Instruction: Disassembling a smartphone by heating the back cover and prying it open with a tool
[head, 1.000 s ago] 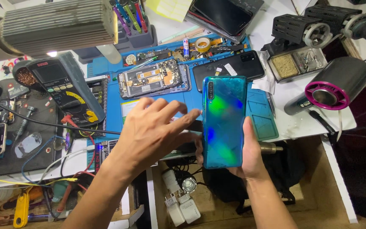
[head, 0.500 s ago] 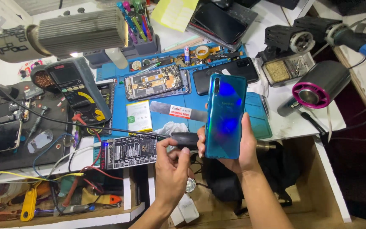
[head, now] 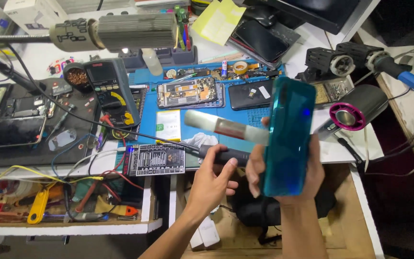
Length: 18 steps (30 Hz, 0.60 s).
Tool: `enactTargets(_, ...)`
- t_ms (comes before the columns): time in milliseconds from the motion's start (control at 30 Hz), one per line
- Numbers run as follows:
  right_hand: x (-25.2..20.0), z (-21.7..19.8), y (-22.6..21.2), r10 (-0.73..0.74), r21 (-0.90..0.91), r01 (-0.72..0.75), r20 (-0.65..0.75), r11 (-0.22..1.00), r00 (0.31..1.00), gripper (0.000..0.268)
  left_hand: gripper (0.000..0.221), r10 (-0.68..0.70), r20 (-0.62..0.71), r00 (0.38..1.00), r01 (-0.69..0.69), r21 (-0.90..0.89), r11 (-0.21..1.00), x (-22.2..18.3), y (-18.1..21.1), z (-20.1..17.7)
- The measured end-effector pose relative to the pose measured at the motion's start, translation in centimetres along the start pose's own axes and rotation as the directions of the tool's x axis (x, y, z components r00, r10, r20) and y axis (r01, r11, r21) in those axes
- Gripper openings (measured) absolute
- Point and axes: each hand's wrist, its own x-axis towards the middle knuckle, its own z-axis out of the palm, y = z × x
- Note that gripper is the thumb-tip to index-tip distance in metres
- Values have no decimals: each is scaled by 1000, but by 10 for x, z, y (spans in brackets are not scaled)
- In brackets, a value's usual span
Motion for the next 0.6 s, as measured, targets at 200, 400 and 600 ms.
enactTargets(200,-22,28,-36,-186,-70,190,55,979,981,61,73,-68,55,996,70,-39,997,-22,2,9)
enactTargets(400,-54,39,-67,-236,-62,248,156,967,959,50,59,0,-70,998,-20,-288,957,-12,-25,30)
enactTargets(600,-84,43,-78,-475,-194,500,163,844,865,12,61,8,-254,967,-136,-488,862,-13,-28,38)
